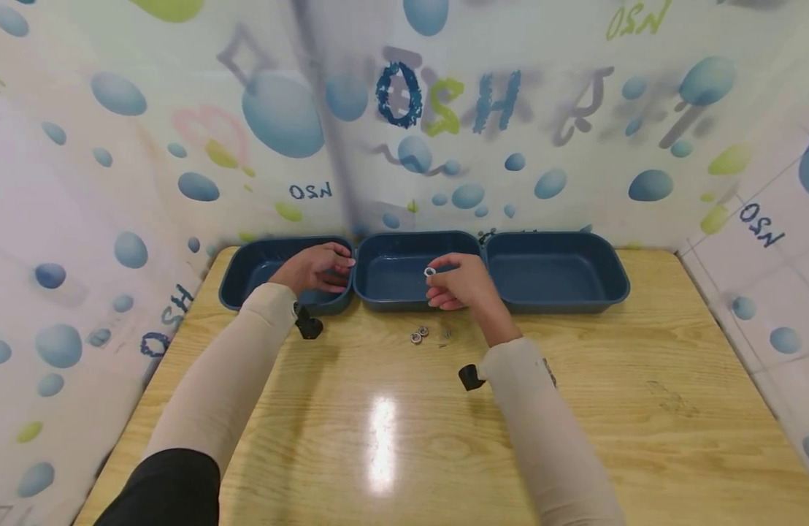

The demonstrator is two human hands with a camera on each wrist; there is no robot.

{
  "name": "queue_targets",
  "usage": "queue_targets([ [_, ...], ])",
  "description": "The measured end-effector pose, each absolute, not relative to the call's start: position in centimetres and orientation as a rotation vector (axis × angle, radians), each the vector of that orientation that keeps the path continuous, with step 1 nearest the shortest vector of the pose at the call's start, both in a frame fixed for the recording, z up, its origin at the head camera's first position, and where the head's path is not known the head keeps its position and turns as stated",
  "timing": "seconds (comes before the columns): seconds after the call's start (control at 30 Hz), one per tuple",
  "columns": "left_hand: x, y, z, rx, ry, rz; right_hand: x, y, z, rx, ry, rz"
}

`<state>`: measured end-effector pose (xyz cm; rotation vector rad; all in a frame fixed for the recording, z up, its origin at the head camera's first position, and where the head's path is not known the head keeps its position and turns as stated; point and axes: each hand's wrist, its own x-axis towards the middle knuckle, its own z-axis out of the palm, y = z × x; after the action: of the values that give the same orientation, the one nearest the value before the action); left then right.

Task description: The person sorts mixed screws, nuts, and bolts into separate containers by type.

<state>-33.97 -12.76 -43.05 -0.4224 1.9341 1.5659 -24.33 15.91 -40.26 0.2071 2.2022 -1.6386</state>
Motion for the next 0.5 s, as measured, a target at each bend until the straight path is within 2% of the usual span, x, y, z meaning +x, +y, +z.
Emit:
queue_targets([
  [0.5, -33.71, -12.66, -42.89, -0.419, 1.954, 1.545, -25.33, 16.16, -39.67, 0.242, 2.222, -1.73],
])
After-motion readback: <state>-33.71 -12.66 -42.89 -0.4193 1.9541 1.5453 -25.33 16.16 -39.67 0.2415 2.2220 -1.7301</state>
